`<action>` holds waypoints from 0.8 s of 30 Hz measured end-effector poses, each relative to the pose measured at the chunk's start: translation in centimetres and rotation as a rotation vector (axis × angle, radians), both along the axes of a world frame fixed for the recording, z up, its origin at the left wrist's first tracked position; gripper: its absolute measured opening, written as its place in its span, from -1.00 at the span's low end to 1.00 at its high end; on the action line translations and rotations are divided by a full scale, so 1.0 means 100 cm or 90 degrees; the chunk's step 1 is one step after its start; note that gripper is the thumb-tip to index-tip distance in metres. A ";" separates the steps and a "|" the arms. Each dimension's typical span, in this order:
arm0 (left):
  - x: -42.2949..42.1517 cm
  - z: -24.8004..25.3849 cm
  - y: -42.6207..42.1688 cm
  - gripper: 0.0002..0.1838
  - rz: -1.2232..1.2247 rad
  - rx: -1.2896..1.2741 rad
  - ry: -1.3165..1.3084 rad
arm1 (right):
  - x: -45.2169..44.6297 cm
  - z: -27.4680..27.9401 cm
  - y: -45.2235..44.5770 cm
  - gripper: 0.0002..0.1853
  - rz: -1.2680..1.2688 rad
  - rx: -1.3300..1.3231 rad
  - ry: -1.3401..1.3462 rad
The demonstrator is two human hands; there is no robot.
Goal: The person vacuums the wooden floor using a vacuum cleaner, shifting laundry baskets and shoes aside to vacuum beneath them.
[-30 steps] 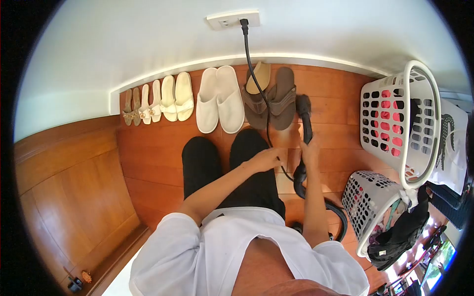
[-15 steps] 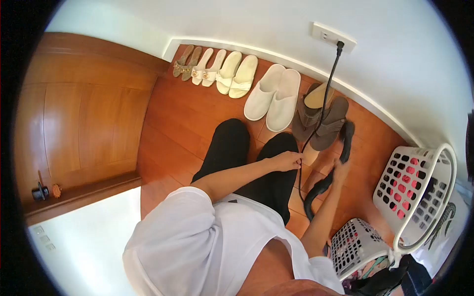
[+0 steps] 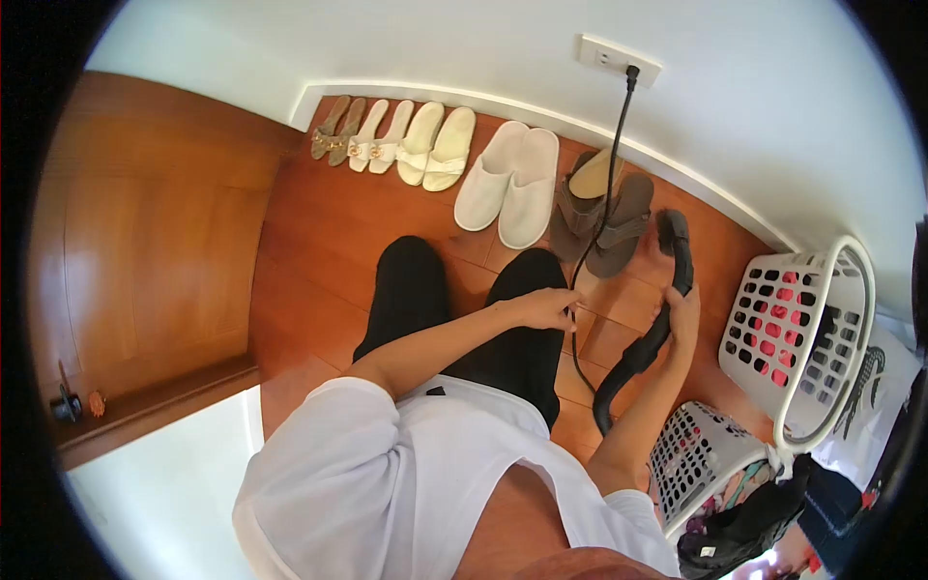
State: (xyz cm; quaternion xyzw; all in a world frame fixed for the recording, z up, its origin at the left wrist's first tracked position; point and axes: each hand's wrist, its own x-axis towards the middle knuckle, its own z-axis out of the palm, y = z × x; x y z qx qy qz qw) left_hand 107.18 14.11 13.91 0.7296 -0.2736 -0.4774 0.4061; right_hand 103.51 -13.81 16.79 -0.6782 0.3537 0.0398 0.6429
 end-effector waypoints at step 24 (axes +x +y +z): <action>0.070 0.020 0.017 -0.37 0.428 -0.422 0.402 | 0.194 0.027 0.149 -0.83 0.060 0.064 -0.036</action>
